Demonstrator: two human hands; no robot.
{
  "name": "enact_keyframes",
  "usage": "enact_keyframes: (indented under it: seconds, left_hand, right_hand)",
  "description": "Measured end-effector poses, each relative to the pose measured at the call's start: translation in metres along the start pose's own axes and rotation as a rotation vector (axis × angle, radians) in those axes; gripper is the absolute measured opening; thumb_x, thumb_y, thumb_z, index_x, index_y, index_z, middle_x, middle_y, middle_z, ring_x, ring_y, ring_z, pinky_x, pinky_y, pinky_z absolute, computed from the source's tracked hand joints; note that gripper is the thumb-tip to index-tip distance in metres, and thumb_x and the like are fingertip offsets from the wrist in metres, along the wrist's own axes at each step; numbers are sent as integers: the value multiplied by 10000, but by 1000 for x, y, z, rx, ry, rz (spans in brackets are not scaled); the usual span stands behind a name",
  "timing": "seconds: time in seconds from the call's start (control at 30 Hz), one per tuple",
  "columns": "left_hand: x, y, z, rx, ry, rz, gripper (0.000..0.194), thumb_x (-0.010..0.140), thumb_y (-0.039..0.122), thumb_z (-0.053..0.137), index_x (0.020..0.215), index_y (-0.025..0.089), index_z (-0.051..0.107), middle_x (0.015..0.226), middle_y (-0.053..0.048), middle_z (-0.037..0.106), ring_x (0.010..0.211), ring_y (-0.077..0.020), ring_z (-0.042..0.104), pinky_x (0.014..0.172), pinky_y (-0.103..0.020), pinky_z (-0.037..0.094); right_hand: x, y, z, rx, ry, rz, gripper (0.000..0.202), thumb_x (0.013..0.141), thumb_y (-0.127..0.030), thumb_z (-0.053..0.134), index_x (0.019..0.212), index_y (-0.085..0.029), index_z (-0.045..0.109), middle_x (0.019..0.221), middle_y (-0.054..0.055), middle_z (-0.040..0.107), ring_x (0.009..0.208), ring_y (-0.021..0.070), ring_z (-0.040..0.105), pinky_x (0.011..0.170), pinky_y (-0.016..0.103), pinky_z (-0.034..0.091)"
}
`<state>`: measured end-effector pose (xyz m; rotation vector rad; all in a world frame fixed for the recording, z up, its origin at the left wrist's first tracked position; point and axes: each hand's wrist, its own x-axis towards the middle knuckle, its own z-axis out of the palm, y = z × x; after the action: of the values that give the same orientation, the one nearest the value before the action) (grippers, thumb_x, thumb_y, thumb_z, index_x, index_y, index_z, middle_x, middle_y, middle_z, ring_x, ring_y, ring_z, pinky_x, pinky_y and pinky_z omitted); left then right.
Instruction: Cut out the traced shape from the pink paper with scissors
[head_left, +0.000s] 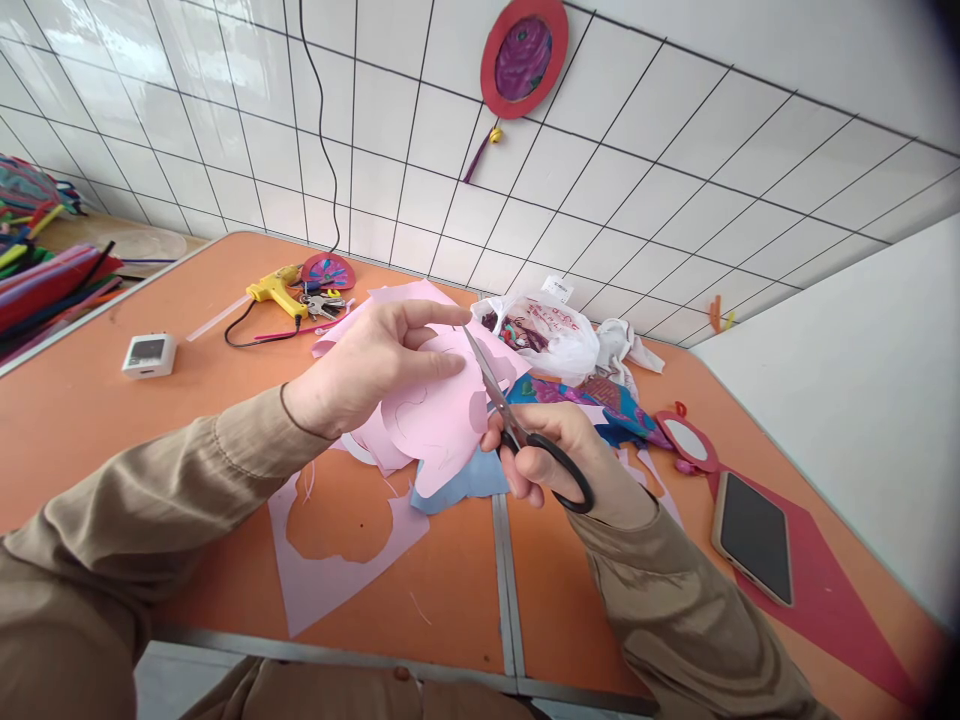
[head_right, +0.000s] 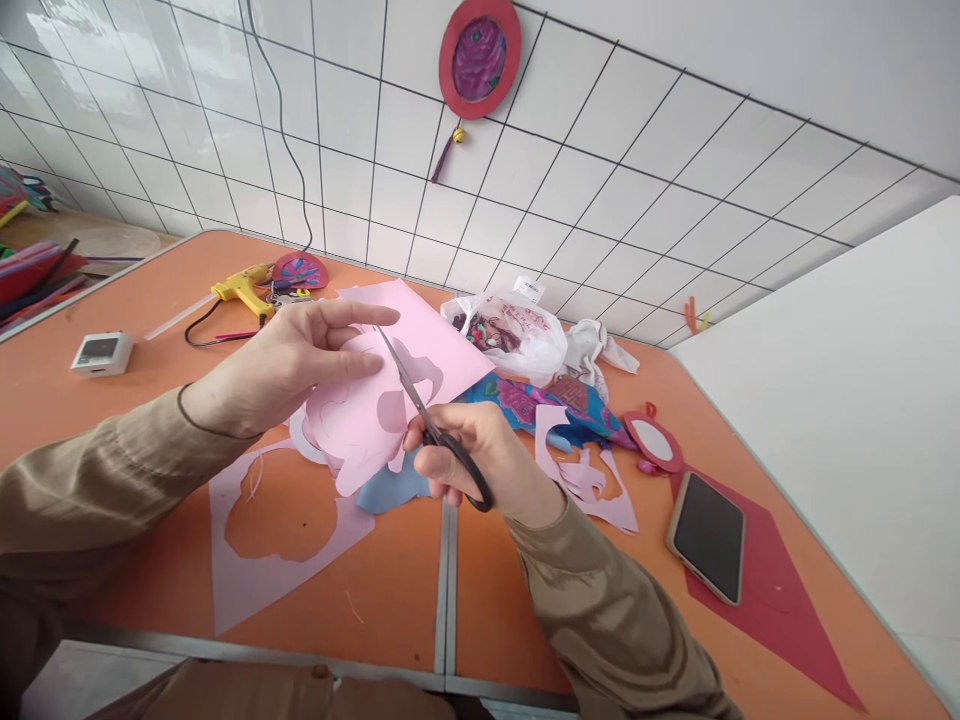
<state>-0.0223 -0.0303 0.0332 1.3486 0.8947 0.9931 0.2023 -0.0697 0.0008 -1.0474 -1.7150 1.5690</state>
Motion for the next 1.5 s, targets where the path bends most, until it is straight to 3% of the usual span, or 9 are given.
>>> enact_keyframes:
  seconds: [0.63, 0.83, 1.0, 1.2, 1.5]
  left_hand:
    - [-1, 1, -2, 9, -7, 0, 478, 725, 171, 745, 1201, 156, 705, 562, 46, 545, 486, -99, 502, 440, -215, 342]
    - [0, -1, -2, 13, -17, 10, 495, 727, 173, 748, 1219, 156, 698, 598, 23, 612, 488, -104, 524, 434, -217, 349]
    - [0, -1, -4, 45, -16, 7, 535, 729, 167, 740, 1261, 167, 680, 637, 3, 648, 504, -121, 558, 427, -220, 343]
    - [0, 1, -8, 52, -36, 8, 507, 735, 158, 746, 1237, 179, 679, 591, 41, 564, 469, -96, 501, 414, -215, 335]
    - [2, 2, -11, 74, -72, 44, 479, 735, 145, 724, 1211, 185, 687, 643, 9, 621, 505, -115, 561, 417, -209, 348]
  right_hand:
    - [0, -1, 1, -22, 1, 7, 577, 692, -682, 772, 854, -145, 642, 513, -43, 528, 390, 68, 447, 330, 164, 366]
    - [0, -1, 0, -35, 16, 24, 589, 663, -692, 787, 841, -149, 642, 516, -43, 526, 384, 68, 437, 327, 175, 374]
    - [-1, 0, 0, -47, 22, 34, 556, 674, -661, 795, 832, -152, 638, 526, -40, 534, 389, 65, 442, 329, 167, 381]
    - [-2, -1, -1, -52, 9, 50, 461, 716, -572, 803, 836, -156, 645, 522, -41, 542, 399, 71, 464, 340, 160, 392]
    - [-4, -5, 0, -73, 8, 82, 452, 705, -552, 814, 834, -155, 642, 513, -37, 546, 399, 76, 461, 338, 168, 385]
